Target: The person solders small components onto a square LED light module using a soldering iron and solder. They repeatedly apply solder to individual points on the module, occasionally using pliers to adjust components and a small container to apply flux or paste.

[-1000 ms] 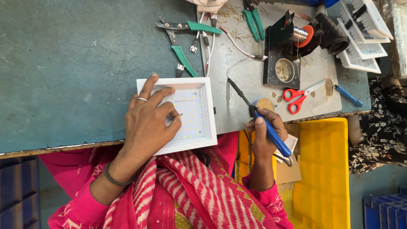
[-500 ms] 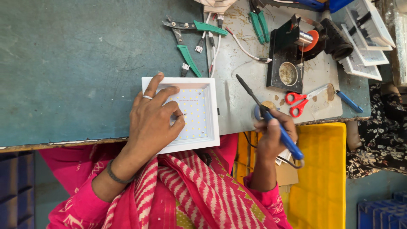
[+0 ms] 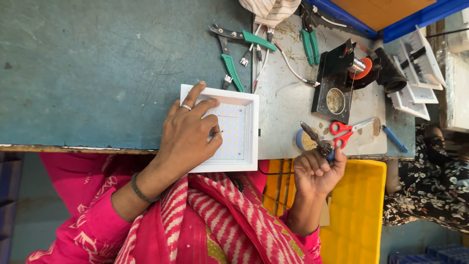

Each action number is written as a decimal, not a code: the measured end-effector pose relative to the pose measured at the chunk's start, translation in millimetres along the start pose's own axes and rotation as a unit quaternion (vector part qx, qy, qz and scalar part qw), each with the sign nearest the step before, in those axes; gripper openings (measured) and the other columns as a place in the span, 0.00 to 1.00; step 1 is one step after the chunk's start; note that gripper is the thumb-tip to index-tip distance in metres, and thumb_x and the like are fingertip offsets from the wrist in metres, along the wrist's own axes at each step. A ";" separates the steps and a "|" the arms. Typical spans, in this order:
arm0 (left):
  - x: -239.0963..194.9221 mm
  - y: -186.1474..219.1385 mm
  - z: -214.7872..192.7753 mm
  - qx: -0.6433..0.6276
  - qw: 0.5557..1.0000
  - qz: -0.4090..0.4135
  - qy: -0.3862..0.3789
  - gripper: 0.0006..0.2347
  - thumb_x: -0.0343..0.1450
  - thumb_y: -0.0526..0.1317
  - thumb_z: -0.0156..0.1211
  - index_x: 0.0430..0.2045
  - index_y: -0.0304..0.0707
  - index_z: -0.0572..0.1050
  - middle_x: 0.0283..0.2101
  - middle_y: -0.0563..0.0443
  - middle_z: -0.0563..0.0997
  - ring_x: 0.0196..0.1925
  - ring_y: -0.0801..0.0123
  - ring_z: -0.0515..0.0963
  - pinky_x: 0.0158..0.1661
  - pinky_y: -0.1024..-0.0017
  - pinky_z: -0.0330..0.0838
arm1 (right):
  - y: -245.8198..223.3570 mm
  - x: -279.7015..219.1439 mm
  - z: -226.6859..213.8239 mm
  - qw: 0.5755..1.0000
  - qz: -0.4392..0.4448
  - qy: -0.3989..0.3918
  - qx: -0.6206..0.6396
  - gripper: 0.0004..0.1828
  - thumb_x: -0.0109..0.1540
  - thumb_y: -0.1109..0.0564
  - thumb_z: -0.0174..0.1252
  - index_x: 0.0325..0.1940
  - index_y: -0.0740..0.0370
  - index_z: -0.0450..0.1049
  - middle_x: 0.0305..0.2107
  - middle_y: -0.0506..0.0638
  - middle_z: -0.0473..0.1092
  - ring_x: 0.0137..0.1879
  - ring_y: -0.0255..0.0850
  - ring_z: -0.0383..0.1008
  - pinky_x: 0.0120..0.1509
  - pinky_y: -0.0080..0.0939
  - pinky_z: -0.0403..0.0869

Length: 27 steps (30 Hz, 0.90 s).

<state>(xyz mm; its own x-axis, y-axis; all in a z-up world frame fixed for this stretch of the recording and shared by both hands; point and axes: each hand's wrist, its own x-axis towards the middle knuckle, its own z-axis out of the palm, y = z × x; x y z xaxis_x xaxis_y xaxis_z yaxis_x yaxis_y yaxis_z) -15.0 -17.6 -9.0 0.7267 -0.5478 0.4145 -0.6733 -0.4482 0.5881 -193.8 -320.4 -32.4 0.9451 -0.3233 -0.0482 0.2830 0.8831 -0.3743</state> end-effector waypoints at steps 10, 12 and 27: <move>-4.7 -5.4 6.4 -0.020 1.000 -0.003 0.003 0.03 0.60 0.37 0.65 0.18 0.37 0.79 0.55 0.46 0.79 0.73 0.47 0.62 0.59 0.41 0.63 | 22.4 -5.9 14.9 0.951 -0.105 -0.009 -0.291 0.12 0.70 0.54 0.53 0.47 0.66 0.74 0.19 0.53 0.69 0.21 0.36 0.64 0.28 0.32 0.63; -5.1 -5.5 6.6 -0.020 1.000 -0.007 -0.001 0.03 0.60 0.37 0.65 0.18 0.37 0.79 0.55 0.46 0.79 0.73 0.48 0.61 0.59 0.39 0.63 | 29.3 -6.5 16.9 0.923 -0.132 -0.013 -0.361 0.12 0.69 0.55 0.54 0.46 0.70 0.73 0.20 0.54 0.69 0.22 0.37 0.65 0.29 0.32 0.65; -4.9 -4.5 6.8 -0.009 1.000 -0.003 0.001 0.04 0.60 0.37 0.66 0.21 0.36 0.80 0.55 0.46 0.79 0.75 0.49 0.60 0.60 0.38 0.64 | 46.1 -6.3 29.7 0.846 -0.159 -0.003 -0.509 0.15 0.64 0.57 0.54 0.43 0.77 0.71 0.22 0.57 0.69 0.21 0.37 0.67 0.30 0.32 0.69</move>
<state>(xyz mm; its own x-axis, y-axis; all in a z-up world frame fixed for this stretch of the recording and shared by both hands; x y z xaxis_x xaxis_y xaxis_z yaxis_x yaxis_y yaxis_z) -16.4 -17.8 -18.3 0.7304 -0.5442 0.4128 -0.6670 -0.4383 0.6025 -181.8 -267.6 -21.9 0.8494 -0.4849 0.2083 0.2380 -0.0003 -0.9713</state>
